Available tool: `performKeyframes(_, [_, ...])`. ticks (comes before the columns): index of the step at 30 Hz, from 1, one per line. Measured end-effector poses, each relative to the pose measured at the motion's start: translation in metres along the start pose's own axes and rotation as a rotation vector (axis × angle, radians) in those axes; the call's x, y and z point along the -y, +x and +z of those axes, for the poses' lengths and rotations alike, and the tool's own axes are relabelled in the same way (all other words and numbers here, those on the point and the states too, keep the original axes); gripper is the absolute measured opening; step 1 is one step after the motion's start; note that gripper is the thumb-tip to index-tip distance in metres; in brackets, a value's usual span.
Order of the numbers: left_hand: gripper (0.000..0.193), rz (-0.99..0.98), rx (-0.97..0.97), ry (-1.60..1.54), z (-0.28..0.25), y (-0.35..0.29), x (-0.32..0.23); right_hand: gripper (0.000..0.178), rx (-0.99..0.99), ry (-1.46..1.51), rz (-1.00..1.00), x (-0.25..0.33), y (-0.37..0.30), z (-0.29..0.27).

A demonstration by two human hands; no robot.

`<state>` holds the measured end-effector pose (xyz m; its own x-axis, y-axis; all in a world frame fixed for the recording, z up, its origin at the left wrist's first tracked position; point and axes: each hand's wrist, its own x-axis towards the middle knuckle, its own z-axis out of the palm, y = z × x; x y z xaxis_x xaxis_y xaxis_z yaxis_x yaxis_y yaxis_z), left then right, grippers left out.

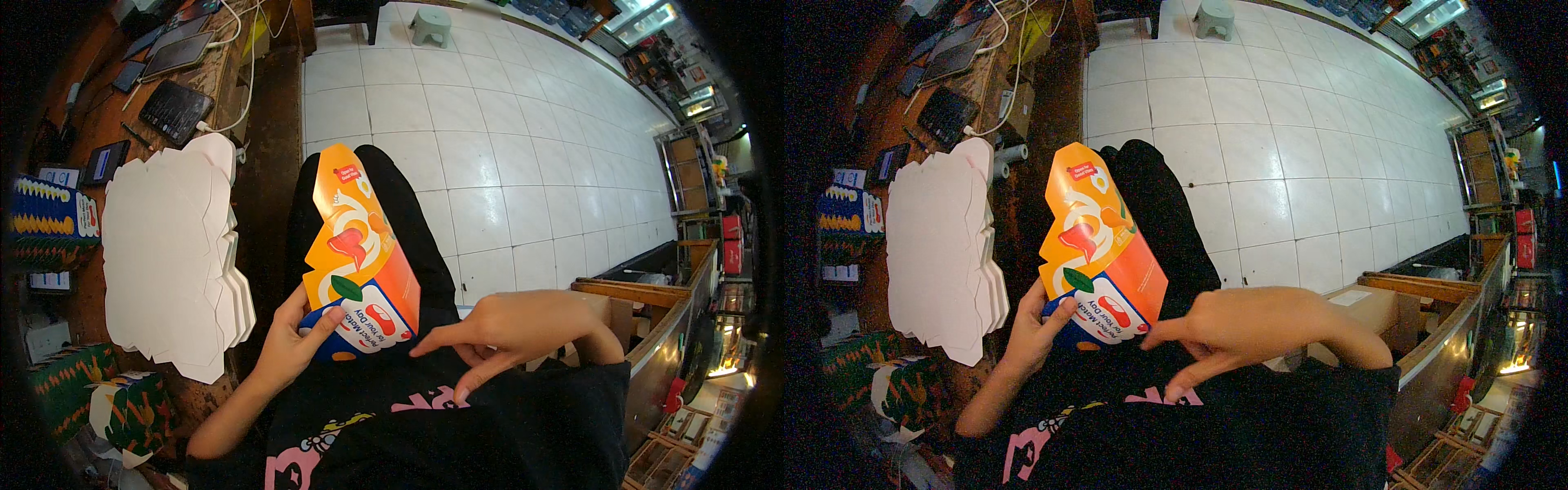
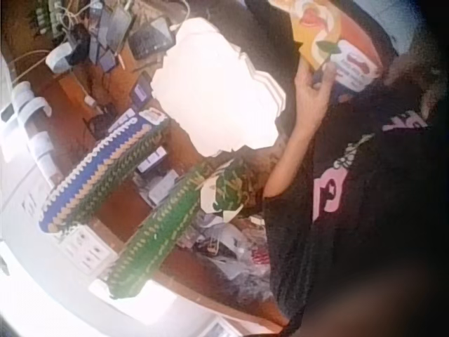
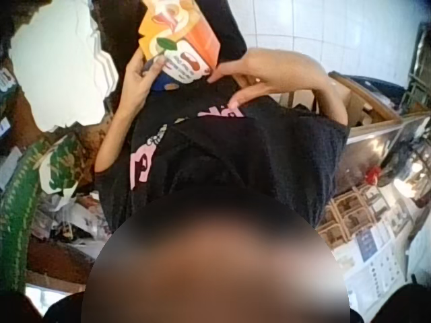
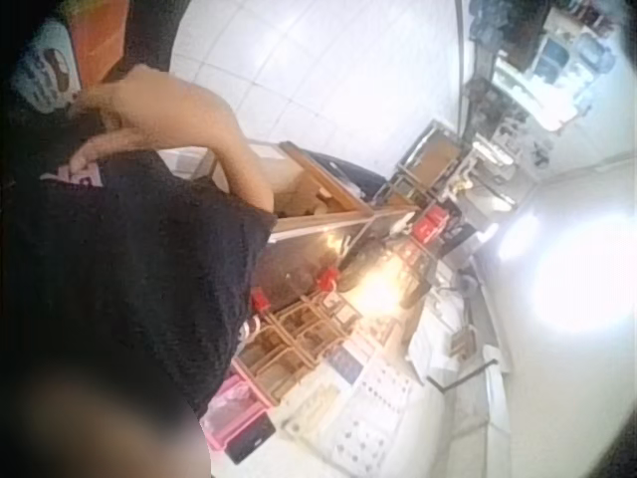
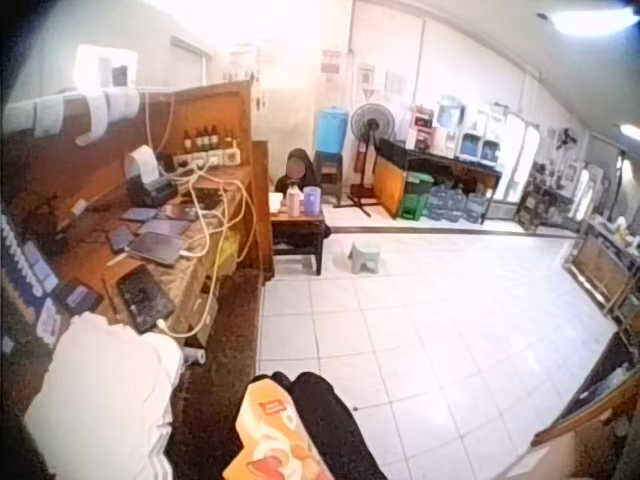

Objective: The person assembles colorful printed cardboard boxes by folding and interlocking the flaps. They repeatedly pick up flat pieces, fold them into box shapes, and place the finished boxes into a stack on the table.

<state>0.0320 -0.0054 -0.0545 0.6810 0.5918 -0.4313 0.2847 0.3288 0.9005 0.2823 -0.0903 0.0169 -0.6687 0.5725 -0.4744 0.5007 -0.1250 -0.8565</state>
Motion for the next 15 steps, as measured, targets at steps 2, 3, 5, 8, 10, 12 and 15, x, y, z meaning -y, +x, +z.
performKeyframes(2, [0.045, -0.016, 0.000, -0.050, 0.001, 0.000, 0.001, 0.033, 0.046, 0.055, 0.045, -0.009, 0.003, 0.009])
performKeyframes(3, [0.045, -0.032, -0.006, -0.059, 0.002, 0.000, 0.001, 0.030, 0.041, 0.126, 0.011, -0.013, 0.007, 0.014])
performKeyframes(5, [0.043, 0.017, -0.022, -0.054, 0.003, 0.000, 0.003, 0.017, 0.119, 0.268, 0.041, -0.019, 0.007, 0.021])
performKeyframes(8, [0.042, 0.032, -0.046, -0.063, 0.004, 0.000, 0.004, 0.013, 0.034, 0.379, -0.007, -0.023, -0.002, 0.023])
performKeyframes(10, [0.044, 0.011, -0.047, -0.086, 0.004, 0.001, 0.003, 0.013, -0.020, 0.360, 0.028, -0.024, -0.004, 0.021])
performKeyframes(12, [0.048, -0.025, -0.045, -0.122, 0.004, 0.001, 0.003, 0.012, -0.074, 0.352, 0.050, -0.025, -0.006, 0.018])
performKeyframes(15, [0.048, -0.063, -0.037, -0.122, 0.003, 0.001, 0.002, 0.014, -0.160, 0.375, 0.057, -0.026, -0.007, 0.013])
